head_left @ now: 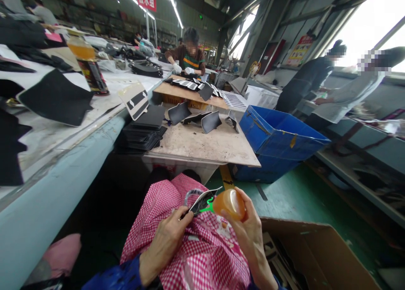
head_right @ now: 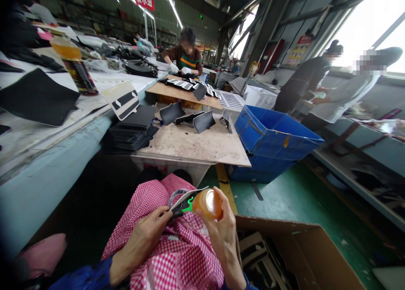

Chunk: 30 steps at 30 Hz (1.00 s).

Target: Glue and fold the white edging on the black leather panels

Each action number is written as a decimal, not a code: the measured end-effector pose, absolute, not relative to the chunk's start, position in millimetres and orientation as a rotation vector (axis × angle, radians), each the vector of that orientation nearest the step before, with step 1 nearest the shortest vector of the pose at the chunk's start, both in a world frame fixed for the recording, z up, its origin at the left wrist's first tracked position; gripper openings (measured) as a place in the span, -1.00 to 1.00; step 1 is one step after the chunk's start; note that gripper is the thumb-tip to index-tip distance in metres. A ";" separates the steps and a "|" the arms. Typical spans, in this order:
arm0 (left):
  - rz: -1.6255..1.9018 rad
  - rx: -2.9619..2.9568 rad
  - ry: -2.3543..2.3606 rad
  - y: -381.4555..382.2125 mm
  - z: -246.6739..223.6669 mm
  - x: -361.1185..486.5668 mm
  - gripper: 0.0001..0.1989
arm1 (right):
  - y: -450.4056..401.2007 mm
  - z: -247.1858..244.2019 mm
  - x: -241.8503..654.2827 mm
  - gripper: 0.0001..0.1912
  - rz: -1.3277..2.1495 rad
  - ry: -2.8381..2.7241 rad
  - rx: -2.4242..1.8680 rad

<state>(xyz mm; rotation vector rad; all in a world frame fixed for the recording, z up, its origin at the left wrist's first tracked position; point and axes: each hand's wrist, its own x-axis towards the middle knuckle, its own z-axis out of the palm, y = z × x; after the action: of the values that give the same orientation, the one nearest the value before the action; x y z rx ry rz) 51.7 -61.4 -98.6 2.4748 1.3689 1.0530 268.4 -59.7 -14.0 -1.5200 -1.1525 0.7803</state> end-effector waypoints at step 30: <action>1.142 2.244 1.406 -57.6 -111.9 53.8 -0.69 | -56.5 -13.6 265.1 -0.25 0.902 -1.105 -1.445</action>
<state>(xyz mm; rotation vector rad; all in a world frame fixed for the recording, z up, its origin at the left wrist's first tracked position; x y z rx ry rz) 53.8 -57.6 -111.9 2.2439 1.4063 1.1425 265.1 -56.5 -13.6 -1.4451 -1.1052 0.9020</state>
